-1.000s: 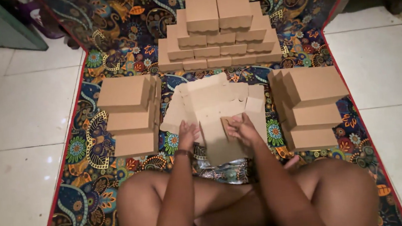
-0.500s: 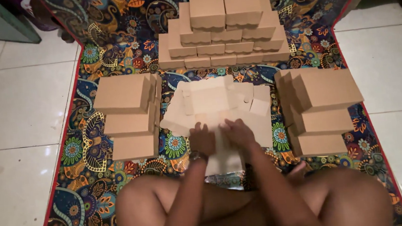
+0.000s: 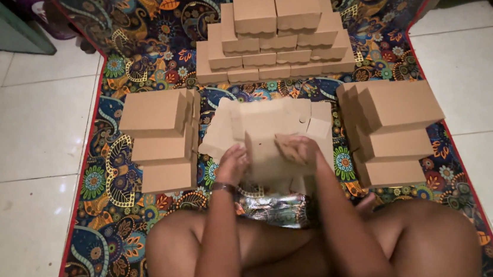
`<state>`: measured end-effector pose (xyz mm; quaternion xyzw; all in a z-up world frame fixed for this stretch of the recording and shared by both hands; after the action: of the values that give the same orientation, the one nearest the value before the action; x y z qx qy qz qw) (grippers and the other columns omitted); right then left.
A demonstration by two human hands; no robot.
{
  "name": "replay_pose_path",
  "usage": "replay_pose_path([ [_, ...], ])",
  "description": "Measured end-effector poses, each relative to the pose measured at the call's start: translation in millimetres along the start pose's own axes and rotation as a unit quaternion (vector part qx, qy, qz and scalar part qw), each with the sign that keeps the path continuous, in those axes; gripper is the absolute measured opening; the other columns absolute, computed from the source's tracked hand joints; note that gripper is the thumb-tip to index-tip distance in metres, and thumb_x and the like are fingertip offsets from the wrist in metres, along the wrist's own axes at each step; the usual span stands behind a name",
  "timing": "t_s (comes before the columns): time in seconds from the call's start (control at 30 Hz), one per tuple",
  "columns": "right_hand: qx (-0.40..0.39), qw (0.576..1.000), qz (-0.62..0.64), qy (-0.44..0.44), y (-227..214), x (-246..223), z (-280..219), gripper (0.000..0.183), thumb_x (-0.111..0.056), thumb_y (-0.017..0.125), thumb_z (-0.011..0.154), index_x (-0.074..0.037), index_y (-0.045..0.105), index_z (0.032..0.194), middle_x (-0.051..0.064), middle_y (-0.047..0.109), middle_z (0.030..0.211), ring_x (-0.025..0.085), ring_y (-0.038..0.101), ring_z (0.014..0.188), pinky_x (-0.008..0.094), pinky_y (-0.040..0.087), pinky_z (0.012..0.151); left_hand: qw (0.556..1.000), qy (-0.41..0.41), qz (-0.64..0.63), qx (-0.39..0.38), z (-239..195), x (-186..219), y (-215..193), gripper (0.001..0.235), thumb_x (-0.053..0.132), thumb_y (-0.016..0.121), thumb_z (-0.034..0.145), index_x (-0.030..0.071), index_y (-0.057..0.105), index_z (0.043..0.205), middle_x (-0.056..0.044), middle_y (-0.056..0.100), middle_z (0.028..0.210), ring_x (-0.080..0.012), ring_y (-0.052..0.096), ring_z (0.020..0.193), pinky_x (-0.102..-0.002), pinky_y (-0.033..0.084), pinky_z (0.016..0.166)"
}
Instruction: Folding flat cardboard templates into boxes and stacking them on the floor.
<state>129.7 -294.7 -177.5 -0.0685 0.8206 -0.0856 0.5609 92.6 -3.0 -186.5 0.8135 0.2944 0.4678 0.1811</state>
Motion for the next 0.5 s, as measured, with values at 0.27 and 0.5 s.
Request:
replay_pose_path([
  [0.27, 0.184, 0.972, 0.099, 0.104, -0.7, 29.8, -31.9, 0.077, -0.017, 0.092, 0.074, 0.017, 0.053, 0.131, 0.034, 0.071, 0.102, 0.037, 0.075, 0.085, 0.051, 0.061, 0.067, 0.965, 0.152, 0.212, -0.029, -21.1, -39.9, 24.1, 0.07, 0.022, 0.064, 0.103, 0.016, 0.028, 0.163, -0.015, 0.056, 0.141, -0.0183, 0.056, 0.129, -0.03, 0.048, 0.101],
  [0.5, 0.133, 0.93, 0.333, 0.075, 13.6, 53.2, -13.7, 0.11, 0.009, 0.076, 0.072, -0.019, 0.021, 0.164, 0.002, 0.043, 0.098, 0.014, 0.059, 0.071, 0.045, 0.064, 0.073, 0.962, 0.146, 0.232, -0.007, 5.6, -41.7, 7.9, 0.061, 0.006, 0.076, 0.084, 0.012, 0.062, 0.143, -0.019, 0.072, 0.122, -0.028, 0.07, 0.106, -0.04, 0.061, 0.09],
])
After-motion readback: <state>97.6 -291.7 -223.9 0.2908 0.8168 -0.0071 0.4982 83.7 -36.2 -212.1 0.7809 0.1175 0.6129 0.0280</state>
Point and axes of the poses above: each hand's wrist, its own z-axis towards the middle knuckle, its own y-axis out of the palm, x = y × z, the point moved 1 cm from there along z, towards the middle knuckle
